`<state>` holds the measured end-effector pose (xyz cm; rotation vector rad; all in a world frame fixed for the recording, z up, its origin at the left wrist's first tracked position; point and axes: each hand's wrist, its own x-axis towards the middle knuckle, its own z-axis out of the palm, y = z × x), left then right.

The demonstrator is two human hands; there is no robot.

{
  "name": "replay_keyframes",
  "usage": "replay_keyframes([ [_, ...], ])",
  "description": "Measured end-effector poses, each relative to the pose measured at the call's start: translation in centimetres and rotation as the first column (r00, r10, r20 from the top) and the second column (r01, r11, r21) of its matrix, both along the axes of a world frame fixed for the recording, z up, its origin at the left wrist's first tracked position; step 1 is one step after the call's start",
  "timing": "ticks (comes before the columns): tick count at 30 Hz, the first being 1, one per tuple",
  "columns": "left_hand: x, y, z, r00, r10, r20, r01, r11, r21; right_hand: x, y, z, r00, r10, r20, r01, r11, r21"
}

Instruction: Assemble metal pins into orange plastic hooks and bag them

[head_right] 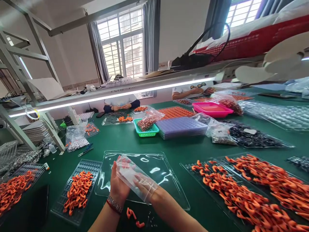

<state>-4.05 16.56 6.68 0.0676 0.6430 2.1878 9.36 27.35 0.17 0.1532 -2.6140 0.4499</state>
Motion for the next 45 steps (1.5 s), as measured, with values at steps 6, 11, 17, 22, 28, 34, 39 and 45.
replay_keyframes([
  [6,-0.8,-0.3,-1.2,0.994,-0.012,0.11,0.021,0.996,-0.085,-1.5,-0.4,0.6,1.0,-0.013,0.01,0.014,0.999,-0.05],
  [11,-1.0,0.2,-1.7,0.985,-0.034,0.172,0.067,0.979,-0.193,-2.7,-0.2,1.9,0.999,0.005,0.046,0.001,0.993,-0.121],
  [17,-1.9,0.5,-1.8,0.973,-0.112,0.201,0.179,0.918,-0.353,-3.8,0.2,3.4,0.994,0.048,0.103,-0.026,0.978,-0.208],
  [22,-3.1,0.5,-2.1,0.97,-0.172,0.171,0.234,0.854,-0.465,-4.3,0.6,3.5,0.992,0.065,0.108,-0.036,0.966,-0.254],
  [28,-4.7,0.2,-2.7,0.961,-0.259,0.097,0.265,0.763,-0.59,-4.3,0.9,2.7,0.996,0.013,0.089,0.011,0.966,-0.26],
  [34,-5.3,0.3,-2.3,0.948,-0.318,-0.004,0.236,0.712,-0.662,-4.2,1.0,2.1,0.99,-0.04,0.133,0.073,0.966,-0.247],
  [39,-5.3,0.5,-2.7,0.91,-0.408,-0.075,0.244,0.673,-0.698,-4.3,1.6,1.2,0.971,-0.076,0.225,0.131,0.961,-0.243],
  [45,-5.9,0.8,-3.5,0.873,-0.462,-0.157,0.193,0.622,-0.758,-4.6,1.9,0.3,0.952,-0.096,0.291,0.162,0.963,-0.214],
])
